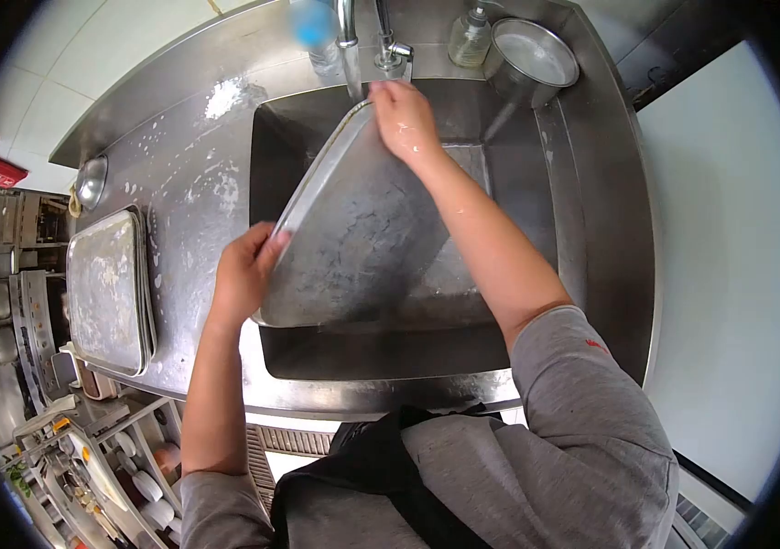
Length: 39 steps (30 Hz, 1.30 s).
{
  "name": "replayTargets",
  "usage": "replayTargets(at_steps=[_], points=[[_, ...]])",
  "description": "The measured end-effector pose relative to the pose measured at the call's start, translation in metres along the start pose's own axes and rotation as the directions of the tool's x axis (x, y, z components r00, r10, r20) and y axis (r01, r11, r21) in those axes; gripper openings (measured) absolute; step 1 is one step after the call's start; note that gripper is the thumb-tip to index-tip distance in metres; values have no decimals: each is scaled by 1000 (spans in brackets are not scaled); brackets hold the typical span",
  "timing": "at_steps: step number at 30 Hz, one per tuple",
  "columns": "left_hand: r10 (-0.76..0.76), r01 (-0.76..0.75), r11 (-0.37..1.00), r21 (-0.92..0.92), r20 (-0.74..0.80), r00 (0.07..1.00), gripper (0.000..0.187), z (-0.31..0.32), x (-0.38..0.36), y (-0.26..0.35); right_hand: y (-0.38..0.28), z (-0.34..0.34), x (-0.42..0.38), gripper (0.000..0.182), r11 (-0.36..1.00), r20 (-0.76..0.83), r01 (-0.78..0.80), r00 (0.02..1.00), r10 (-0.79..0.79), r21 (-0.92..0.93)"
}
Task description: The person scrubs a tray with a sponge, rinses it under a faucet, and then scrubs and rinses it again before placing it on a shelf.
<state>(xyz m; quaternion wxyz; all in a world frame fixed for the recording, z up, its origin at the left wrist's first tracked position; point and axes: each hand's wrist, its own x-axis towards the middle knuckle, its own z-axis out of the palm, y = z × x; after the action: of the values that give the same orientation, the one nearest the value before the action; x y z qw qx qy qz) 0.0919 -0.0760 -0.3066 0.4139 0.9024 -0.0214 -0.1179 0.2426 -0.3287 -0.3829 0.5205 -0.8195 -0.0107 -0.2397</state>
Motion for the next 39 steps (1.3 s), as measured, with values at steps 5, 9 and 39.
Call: replayTargets(at_steps=[5, 9, 39], points=[[98, -97, 981, 171, 4, 995, 35, -3, 68, 31, -39, 18, 6, 24, 949, -8, 307, 951, -308, 63], [191, -207, 958, 199, 99, 977, 36, -3, 119, 59, -66, -1, 33, 28, 955, 70, -103, 994, 87, 279], [-21, 44, 991, 123, -181, 983, 63, -30, -75, -30, 287, -29, -161, 71, 454, -13, -462, 712, 702, -762]])
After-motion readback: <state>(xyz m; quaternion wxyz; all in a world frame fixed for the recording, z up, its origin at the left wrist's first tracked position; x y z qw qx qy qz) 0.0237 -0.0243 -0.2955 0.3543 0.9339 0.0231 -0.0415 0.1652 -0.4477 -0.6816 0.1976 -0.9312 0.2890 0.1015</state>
